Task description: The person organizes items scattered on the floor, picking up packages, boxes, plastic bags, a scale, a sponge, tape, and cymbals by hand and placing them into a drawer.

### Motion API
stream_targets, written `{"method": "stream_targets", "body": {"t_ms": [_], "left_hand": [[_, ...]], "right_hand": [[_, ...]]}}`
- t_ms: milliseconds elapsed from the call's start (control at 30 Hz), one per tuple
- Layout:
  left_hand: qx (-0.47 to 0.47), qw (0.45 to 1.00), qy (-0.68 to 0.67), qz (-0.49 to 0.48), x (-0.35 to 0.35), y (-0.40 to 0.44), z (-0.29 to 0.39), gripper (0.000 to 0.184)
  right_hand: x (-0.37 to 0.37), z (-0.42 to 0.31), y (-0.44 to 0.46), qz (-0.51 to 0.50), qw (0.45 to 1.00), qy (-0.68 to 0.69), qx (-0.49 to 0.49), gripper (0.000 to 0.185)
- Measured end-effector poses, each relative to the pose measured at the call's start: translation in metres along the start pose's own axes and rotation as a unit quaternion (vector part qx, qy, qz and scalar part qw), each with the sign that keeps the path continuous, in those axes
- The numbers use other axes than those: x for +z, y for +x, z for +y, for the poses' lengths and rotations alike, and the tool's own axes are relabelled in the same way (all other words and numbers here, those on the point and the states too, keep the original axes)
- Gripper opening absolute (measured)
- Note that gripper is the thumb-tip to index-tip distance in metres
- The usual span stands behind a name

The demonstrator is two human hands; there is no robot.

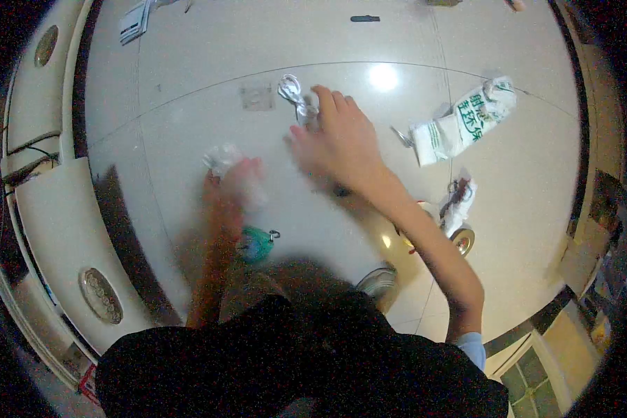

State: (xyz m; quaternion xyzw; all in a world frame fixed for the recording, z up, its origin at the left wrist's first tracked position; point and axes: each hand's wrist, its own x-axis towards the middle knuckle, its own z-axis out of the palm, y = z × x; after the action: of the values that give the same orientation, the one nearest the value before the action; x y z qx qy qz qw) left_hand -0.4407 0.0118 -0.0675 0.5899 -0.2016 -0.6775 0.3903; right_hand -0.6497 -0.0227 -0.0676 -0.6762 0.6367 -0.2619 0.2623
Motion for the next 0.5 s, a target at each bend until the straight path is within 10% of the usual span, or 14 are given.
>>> {"method": "stream_targets", "body": {"t_ms": [167,267,500], "left_hand": [[-0.049,0.984,-0.13,-0.108,-0.006,0.025,-0.003,0.053],[-0.035,0.983,-0.148,-0.104,0.007,0.019,0.001,0.058],[-0.012,0.98,-0.069,-0.184,0.019,-0.001,-0.022,0.056]], "right_hand": [[0.045,0.018,0.018,0.038,0.992,-0.062,-0.103,0.02],[0.016,-0.028,0.008,-0.077,0.988,0.079,0.106,0.022],[0.014,-0.031,-0.053,-0.024,0.992,0.049,-0.115,0.033]]}}
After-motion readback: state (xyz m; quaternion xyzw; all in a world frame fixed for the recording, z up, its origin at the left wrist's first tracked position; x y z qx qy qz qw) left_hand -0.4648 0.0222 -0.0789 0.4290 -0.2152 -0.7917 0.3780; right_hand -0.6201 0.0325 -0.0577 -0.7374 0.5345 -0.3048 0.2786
